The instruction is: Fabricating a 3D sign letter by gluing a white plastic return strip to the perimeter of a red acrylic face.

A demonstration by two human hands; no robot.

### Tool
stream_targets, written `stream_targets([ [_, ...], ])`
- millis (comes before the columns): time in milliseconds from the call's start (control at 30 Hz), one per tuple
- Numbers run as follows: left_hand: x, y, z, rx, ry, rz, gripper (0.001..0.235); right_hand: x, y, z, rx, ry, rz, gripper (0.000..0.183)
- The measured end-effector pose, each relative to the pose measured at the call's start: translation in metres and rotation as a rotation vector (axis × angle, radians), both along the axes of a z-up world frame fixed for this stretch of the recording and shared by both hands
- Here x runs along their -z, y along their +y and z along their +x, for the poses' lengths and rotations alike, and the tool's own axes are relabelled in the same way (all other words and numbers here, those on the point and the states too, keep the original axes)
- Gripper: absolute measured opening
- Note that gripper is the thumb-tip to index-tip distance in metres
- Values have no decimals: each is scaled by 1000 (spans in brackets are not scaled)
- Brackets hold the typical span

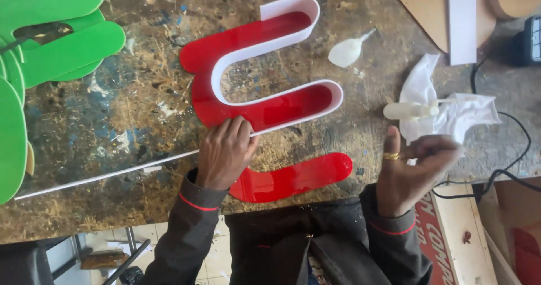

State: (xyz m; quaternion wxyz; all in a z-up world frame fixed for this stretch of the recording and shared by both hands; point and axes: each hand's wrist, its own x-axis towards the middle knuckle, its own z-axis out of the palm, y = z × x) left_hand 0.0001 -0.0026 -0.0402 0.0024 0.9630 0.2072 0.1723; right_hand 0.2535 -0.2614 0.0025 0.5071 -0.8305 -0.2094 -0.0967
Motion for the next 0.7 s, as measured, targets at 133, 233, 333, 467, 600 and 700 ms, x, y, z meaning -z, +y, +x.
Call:
stream_targets([
  [133, -5, -1, -1, 16, 6, 8, 19, 8, 2, 43, 30, -130, -73, 79],
  [233, -10, 1, 1, -3, 5, 15, 22, 16, -3, 70, -98, -88, -172, 59],
  [333, -1, 1, 3, -29, -16, -9, 22, -31, 13, 63, -270, -68, -174, 51],
  [467, 16, -3, 0, -4, -6, -38, 22, -111, 65, 16, -677, 305, 113, 46],
  [600, 18, -1, -3, 21, 13, -59, 18, -70, 121, 32, -1030, 1042, 355, 33],
  [700, 14, 0, -3, 21, -7, -57, 19, -87, 163, 30, -917, 730, -345, 37],
])
